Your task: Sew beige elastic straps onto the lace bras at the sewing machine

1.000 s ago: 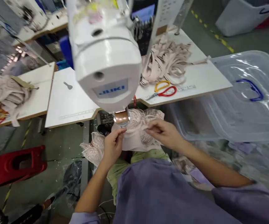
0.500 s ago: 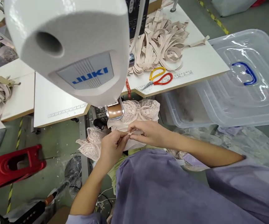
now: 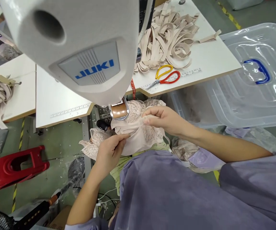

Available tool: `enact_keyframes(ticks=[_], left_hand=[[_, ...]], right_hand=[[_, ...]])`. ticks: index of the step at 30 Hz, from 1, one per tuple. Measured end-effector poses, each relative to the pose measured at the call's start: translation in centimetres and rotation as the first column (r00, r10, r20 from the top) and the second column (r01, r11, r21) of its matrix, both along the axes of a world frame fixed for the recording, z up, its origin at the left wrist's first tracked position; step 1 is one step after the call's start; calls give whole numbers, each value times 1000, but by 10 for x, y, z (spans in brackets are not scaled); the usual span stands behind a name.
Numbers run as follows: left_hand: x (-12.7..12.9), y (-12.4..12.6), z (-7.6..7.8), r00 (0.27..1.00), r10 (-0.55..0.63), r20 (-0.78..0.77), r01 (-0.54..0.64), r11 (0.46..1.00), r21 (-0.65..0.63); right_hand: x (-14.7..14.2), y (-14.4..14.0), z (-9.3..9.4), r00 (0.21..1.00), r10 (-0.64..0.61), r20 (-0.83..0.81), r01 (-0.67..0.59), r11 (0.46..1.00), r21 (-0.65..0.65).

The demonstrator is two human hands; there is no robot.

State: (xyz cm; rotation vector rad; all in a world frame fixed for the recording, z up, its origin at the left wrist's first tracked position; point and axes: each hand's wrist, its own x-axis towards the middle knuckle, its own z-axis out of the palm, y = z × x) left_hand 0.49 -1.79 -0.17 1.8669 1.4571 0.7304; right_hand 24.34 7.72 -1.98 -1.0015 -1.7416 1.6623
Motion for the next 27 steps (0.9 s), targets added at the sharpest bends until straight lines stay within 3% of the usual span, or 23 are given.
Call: enact_keyframes(ticks=[2,5,6,8,11,15,18,21,23,24,27], left_hand=[[-4,-2,4,999,10,-42,-10,1000,-10],[-5,-2,6,998,-12,-69,14,1000,26],[-4,-2,6,997,-19,-73,22,999,47],[-2,-2,7,996,-29,-79,34,997,62],[0,-2,8,998,-24,-55,26,999,37],[-1,-2,9,999,-34,24,34,999,1],[-1,-1,12,999,3,47,-1,999,-51],[0,4,16,1000,24,19,-20,983,-181],[-1,9,17,999,-11,-32,3,965,-262],[-2,12,16,998,-31,-62,13,959,-284],[-5,19,7,996,-45,-76,18,946,-325]], right_hand=[[-2,-6,0,985,157,70,-168,964,208],[-12,-18,-1,927,329,181,-374,769,519],[-16,-21,-1,913,359,195,-404,722,561],[-23,-25,-3,889,414,196,-446,686,575],[-27,-25,-6,876,444,189,-461,656,597],[-28,-25,-9,914,372,162,-368,592,716],[-29,-28,-11,930,322,175,-328,519,789],[-32,-32,-16,933,290,214,-329,443,834],[-35,-34,-22,938,267,219,-321,439,839],[-37,-35,-26,942,258,215,-315,464,828],[-42,-37,-35,962,228,151,-263,623,737]])
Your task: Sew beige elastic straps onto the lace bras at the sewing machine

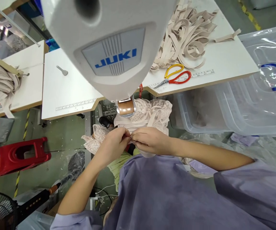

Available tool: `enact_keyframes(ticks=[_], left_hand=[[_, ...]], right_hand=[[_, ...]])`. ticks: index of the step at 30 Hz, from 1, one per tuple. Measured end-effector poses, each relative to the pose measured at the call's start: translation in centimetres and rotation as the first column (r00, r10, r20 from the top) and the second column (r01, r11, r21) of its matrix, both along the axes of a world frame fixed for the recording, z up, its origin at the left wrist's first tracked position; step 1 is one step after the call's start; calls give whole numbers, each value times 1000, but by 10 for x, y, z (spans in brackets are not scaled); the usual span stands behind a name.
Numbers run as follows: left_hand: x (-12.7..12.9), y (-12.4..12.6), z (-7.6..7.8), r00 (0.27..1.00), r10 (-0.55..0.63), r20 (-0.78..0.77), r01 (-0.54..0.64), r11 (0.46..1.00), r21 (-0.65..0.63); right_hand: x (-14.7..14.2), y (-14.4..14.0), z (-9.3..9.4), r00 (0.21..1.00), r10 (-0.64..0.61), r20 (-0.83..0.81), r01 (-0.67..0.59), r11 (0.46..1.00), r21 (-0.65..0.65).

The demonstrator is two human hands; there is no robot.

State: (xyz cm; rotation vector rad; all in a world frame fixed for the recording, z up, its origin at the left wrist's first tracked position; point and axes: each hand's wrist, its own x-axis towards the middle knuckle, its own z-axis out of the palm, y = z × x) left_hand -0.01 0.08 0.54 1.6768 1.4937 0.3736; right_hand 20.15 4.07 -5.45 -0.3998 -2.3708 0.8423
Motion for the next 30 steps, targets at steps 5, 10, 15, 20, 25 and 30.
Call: enact_keyframes(ticks=[5,10,15,20,25,30], left_hand=[[16,-7,-23,880,277,387,-253,961,-113],[42,-26,-38,580,448,680,-570,820,-54],[35,-27,-44,799,418,432,-555,790,262],[30,-24,-54,907,343,246,-421,717,555],[34,-24,-62,931,310,194,-359,668,652],[33,-19,-56,903,360,235,-428,697,575]], right_hand=[[-5,-3,8,979,-174,-102,135,941,-309],[-7,-3,30,972,-180,-151,127,943,-309],[-7,-2,33,981,-193,-33,175,941,-289],[-6,-1,30,975,-217,-44,186,913,-362],[-7,0,26,957,-289,-39,235,844,-481],[-4,7,22,956,-292,-27,237,824,-514]])
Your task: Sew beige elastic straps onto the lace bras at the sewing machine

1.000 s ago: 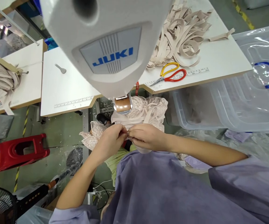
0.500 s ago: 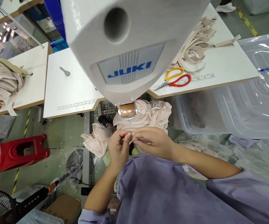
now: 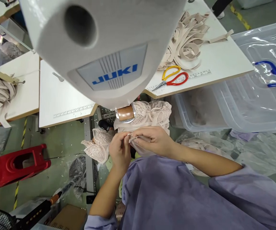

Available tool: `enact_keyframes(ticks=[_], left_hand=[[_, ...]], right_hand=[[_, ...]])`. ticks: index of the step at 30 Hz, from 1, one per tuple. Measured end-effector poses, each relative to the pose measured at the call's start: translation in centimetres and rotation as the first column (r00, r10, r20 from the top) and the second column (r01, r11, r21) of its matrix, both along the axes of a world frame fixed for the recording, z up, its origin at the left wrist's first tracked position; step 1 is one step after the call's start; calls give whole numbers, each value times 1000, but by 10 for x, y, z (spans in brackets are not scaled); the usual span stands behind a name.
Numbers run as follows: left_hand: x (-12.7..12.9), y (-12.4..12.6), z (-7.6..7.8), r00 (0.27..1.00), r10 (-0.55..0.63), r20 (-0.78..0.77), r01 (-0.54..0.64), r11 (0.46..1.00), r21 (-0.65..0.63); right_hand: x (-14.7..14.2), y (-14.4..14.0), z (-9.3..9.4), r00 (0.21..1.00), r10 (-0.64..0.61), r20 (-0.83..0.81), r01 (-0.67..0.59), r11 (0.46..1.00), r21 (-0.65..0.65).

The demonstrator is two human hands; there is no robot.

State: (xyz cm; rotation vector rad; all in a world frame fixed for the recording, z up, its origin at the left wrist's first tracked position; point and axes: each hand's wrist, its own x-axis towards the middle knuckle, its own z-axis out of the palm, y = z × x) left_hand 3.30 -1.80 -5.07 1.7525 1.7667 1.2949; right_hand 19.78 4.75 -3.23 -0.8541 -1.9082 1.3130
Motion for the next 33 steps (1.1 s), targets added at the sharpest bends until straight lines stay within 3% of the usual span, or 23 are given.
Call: enact_keyframes(ticks=[4,8,14,20,27,30,33], left_hand=[[-4,4,14,999,-12,-53,10,999,-45],[-6,6,29,966,-155,-208,161,987,11],[-8,12,43,934,-195,-299,213,977,28],[-10,15,45,956,-233,-180,226,972,-56],[-12,23,49,955,-287,-77,271,948,-167],[-15,28,52,920,-373,-119,331,903,-273],[-19,29,49,857,-459,-234,387,873,-298]], right_hand=[[10,20,6,991,-56,124,42,993,111],[16,38,18,968,41,249,-85,982,169],[17,48,32,946,274,174,-268,962,-55],[23,53,38,913,376,160,-334,912,-239],[24,53,43,903,380,199,-342,918,-201],[24,53,44,897,375,235,-333,922,-200],[24,51,41,892,371,260,-323,923,-209]])
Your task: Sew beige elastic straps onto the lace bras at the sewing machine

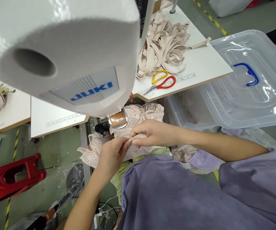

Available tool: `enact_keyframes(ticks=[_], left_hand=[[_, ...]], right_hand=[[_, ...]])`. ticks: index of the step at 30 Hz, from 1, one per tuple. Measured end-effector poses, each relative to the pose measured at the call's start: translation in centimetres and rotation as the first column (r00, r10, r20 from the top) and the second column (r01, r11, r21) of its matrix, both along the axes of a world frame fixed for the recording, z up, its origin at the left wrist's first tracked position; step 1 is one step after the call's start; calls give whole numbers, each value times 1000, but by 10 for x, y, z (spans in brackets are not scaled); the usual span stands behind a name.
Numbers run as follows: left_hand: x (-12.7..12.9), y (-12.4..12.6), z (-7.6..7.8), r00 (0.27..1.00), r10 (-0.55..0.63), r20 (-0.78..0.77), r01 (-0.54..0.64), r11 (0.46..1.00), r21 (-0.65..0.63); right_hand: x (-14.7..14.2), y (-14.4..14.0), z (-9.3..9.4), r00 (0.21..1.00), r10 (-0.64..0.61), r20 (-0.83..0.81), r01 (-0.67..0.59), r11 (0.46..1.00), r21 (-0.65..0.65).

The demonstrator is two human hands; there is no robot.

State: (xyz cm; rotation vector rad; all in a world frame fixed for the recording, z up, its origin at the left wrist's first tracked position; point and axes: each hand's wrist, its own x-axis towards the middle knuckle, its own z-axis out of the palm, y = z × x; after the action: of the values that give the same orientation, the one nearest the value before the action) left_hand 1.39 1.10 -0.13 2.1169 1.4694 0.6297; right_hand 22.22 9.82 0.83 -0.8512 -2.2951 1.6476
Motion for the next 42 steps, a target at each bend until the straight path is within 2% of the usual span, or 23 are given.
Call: enact_keyframes(ticks=[2,5,8,10,12,14,17,18,20,23,25,27,29,31,32,33,34,36,38,40,42], left_hand=[[0,-2,-3,997,9,-73,-3,996,85],[4,-4,-4,991,59,-121,-35,980,195],[8,0,0,990,103,-100,-87,984,157],[7,5,1,977,196,-83,-184,974,128],[1,11,-2,950,288,-117,-262,945,197],[-9,17,-10,936,294,-192,-209,906,369],[-26,23,-23,929,202,-311,19,811,584],[-31,24,-25,925,180,-335,74,780,621],[-36,27,-27,913,153,-378,140,753,643],[-34,29,-20,884,167,-437,163,767,621],[-29,29,-14,857,188,-480,144,807,573],[-26,29,-8,836,186,-516,130,847,515],[-28,31,-4,831,160,-532,144,862,485],[-36,36,-2,827,101,-553,216,852,478],[-42,40,-1,819,56,-571,275,835,477],[-48,44,-1,804,11,-595,337,815,471],[-52,48,-1,785,-27,-619,391,797,461],[-58,53,0,755,-57,-653,440,783,440],[-55,54,2,749,-37,-661,412,808,422],[-47,50,4,755,-3,-655,365,832,417],[-35,42,5,757,48,-652,313,849,426]], right_hand=[[0,-4,-3,999,-24,-27,24,999,34],[0,-9,-4,993,-72,-97,89,979,186],[-6,-2,3,989,-87,-123,122,941,315],[-13,12,10,992,-82,-97,110,934,339],[-23,27,16,995,-99,-21,100,929,357],[-31,41,22,990,-125,69,87,911,404],[-40,50,27,981,-126,145,43,879,476],[-41,51,28,980,-121,159,28,873,487],[-41,51,29,975,-117,190,9,871,491],[-36,45,23,979,-125,162,19,845,535],[-32,36,12,982,-184,33,118,750,650],[-29,25,-3,959,-250,-131,259,592,764],[-28,15,-18,919,-294,-263,376,454,808],[-31,7,-29,876,-328,-353,465,386,796],[-32,3,-33,857,-341,-386,500,376,780],[-34,1,-36,845,-352,-402,523,389,759],[-35,-2,-40,840,-360,-407,536,425,729],[-37,-9,-48,826,-388,-410,564,547,618],[-37,-16,-57,777,-464,-424,624,653,429],[-36,-21,-64,734,-541,-412,667,689,283],[-34,-21,-65,740,-545,-394,662,694,283]])
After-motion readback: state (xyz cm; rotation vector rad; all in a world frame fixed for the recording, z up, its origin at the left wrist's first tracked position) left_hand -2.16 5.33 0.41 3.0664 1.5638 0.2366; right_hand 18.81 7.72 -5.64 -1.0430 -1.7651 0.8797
